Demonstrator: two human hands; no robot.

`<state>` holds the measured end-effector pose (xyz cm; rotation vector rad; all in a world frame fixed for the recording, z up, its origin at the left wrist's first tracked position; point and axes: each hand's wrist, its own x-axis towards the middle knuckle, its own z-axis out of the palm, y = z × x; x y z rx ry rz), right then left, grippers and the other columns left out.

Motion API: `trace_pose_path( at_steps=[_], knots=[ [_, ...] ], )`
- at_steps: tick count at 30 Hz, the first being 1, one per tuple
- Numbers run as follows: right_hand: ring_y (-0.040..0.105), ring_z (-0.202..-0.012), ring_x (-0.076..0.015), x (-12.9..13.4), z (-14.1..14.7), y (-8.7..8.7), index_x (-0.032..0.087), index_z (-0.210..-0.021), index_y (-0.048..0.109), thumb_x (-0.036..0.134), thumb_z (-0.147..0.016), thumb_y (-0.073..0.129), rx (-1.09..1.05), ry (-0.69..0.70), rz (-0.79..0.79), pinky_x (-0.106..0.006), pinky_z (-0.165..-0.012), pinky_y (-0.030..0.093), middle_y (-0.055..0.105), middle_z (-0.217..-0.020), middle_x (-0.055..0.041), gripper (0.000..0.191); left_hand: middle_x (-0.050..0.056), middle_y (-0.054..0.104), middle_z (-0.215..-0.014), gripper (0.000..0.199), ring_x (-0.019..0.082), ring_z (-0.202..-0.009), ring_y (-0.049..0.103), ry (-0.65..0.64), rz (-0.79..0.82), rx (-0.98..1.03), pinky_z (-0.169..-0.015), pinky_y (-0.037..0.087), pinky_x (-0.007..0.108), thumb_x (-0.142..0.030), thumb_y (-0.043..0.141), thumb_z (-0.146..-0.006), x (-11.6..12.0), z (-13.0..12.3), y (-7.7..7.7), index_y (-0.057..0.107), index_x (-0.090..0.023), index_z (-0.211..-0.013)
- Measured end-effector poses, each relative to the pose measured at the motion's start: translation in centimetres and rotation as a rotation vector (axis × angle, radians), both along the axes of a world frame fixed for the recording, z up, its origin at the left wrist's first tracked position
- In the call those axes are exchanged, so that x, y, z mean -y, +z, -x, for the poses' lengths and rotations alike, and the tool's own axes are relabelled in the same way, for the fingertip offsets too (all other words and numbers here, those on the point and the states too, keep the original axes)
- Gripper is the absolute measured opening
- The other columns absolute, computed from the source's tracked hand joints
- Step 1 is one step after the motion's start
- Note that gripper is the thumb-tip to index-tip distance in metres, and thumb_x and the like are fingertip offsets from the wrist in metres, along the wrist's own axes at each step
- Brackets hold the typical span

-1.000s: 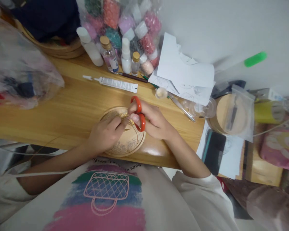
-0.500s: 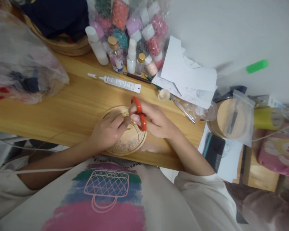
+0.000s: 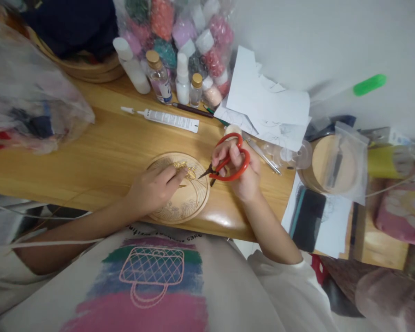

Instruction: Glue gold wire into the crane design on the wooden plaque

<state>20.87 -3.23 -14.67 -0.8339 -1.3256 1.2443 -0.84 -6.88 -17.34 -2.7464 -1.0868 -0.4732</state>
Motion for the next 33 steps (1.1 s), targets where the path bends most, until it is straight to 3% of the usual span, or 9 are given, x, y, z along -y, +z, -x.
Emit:
trace_pose_path(
  at_steps=[9,17,22,33],
  knots=[
    [0.039,-0.048,-0.0177,1.2,-0.4,-0.7,0.028,-0.073,0.057,0.042,-0.099,0.048,0.068,-0.181,-0.172,-0.035,-0.045,0.03,0.051,-0.062,-0.0008,0.031,0.002,0.06,-0.07,0.026,0.017,-0.072,0.062,-0.161,0.009,-0.071,-0.061,0.043,0.03,-0.014,0.041,-0.103,-1.1,0.8,0.6,0.065,-0.011,-0.113],
    [0.05,-0.056,-0.0157,2.1,-0.4,-0.3,0.023,-0.073,0.065,0.041,-0.095,0.06,-0.038,-0.162,-0.055,-0.032,-0.046,0.034,0.058,-0.064,-0.0011,0.029,0.004,0.061,-0.074,0.028,0.018,-0.071,0.06,-0.18,0.033,-0.094,-0.06,0.044,0.03,-0.016,0.042,-0.103,-0.9,1.2,1.0,0.065,-0.01,-0.118],
    [0.042,-0.049,-0.0125,2.3,-0.3,-0.2,0.023,-0.074,0.063,0.042,-0.097,0.057,-0.024,-0.112,-0.038,-0.03,-0.041,0.03,0.059,-0.066,-0.0007,0.031,0.005,0.061,-0.072,0.036,0.019,-0.072,0.062,-0.16,0.128,-0.144,-0.057,0.046,0.03,-0.018,0.036,-0.103,-0.9,1.3,1.2,0.067,-0.014,-0.122],
    [0.044,-0.048,-0.0119,2.3,-0.2,-0.2,0.023,-0.072,0.066,0.045,-0.095,0.059,-0.01,-0.155,0.05,-0.028,-0.043,0.034,0.06,-0.064,-0.0001,0.033,0.0,0.058,-0.067,0.026,0.015,-0.062,0.057,-0.189,-0.04,-0.123,-0.056,0.04,0.028,-0.013,0.045,-0.101,-1.1,1.0,1.6,0.067,-0.012,-0.115]
  ],
)
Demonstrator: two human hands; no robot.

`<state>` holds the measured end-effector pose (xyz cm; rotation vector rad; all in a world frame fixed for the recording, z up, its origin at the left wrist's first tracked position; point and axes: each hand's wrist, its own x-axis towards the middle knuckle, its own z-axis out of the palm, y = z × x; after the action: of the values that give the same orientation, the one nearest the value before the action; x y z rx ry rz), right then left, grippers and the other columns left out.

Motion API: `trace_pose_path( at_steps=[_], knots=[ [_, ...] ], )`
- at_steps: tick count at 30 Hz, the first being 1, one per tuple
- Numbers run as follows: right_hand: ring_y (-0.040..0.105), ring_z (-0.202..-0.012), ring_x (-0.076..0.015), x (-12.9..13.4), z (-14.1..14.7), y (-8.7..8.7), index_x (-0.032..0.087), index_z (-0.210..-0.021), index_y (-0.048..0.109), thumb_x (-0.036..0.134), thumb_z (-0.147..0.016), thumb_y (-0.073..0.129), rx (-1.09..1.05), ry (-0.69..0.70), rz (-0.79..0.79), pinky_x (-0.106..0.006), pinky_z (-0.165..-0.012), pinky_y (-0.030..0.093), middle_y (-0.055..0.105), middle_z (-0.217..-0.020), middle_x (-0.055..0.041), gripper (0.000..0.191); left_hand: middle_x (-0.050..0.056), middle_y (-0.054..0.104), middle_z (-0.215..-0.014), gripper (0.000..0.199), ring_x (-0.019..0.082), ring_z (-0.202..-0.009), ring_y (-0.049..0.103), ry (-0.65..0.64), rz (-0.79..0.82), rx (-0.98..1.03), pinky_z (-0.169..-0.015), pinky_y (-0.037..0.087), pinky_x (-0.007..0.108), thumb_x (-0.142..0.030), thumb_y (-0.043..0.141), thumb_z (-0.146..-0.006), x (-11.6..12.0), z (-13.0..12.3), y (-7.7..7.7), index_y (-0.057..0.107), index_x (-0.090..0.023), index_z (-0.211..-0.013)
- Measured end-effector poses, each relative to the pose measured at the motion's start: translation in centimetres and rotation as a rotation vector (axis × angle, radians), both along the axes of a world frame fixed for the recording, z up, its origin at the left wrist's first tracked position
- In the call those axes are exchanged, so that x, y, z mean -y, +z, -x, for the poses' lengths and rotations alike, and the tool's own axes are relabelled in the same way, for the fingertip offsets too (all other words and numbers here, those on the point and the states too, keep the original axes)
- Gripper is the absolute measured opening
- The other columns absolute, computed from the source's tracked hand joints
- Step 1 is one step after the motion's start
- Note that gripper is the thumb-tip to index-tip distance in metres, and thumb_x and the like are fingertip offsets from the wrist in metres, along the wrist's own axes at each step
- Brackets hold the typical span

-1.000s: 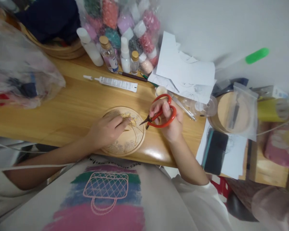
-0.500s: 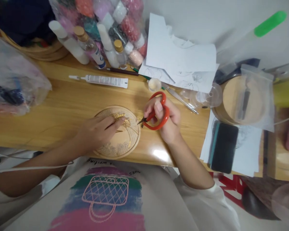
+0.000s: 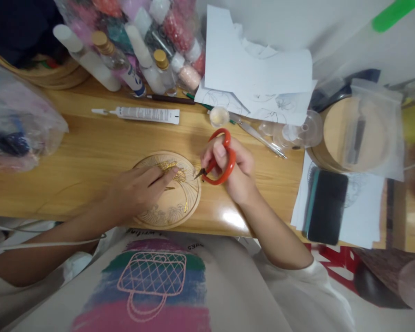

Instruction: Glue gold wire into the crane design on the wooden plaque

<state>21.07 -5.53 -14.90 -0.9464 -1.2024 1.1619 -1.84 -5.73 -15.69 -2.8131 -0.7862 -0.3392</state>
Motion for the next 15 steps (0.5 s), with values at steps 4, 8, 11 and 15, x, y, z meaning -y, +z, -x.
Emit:
trace_pose_path(
  at_steps=[4,8,11,15],
  knots=[
    [0.042,-0.046,-0.0113,-0.11,0.11,-0.03,0.023,-0.069,0.064,0.049,-0.094,0.06,-0.004,-0.01,0.029,-0.027,-0.041,0.031,0.059,-0.062,0.0,0.036,0.0,0.057,-0.065,0.025,0.015,-0.059,0.055,-0.021,-0.024,0.035,-0.055,0.039,0.029,-0.012,0.046,-0.1,-0.05,-0.1,-0.01,0.068,-0.01,-0.111],
    [0.042,-0.046,-0.0122,-0.21,0.19,-0.07,0.024,-0.068,0.064,0.05,-0.092,0.061,-0.001,-0.021,0.043,-0.027,-0.039,0.03,0.059,-0.061,-0.0002,0.035,0.0,0.055,-0.064,0.025,0.016,-0.058,0.053,-0.025,-0.038,0.059,-0.054,0.038,0.03,-0.014,0.046,-0.1,-0.11,-0.12,-0.07,0.069,-0.009,-0.109],
    [0.041,-0.045,-0.0119,-0.26,0.2,-0.08,0.024,-0.068,0.064,0.049,-0.092,0.061,-0.011,-0.031,0.049,-0.027,-0.038,0.028,0.059,-0.061,-0.0002,0.035,0.0,0.055,-0.065,0.024,0.016,-0.06,0.053,-0.027,-0.029,0.046,-0.056,0.039,0.029,-0.014,0.048,-0.1,-0.1,-0.1,-0.03,0.069,-0.01,-0.111],
    [0.041,-0.045,-0.0123,-0.3,0.16,-0.14,0.024,-0.068,0.064,0.051,-0.091,0.061,-0.007,-0.035,0.063,-0.027,-0.037,0.027,0.06,-0.06,-0.0001,0.036,0.0,0.055,-0.065,0.024,0.016,-0.06,0.053,-0.016,-0.024,0.059,-0.055,0.038,0.029,-0.013,0.047,-0.1,-0.05,-0.12,-0.11,0.068,-0.01,-0.111]
  ],
)
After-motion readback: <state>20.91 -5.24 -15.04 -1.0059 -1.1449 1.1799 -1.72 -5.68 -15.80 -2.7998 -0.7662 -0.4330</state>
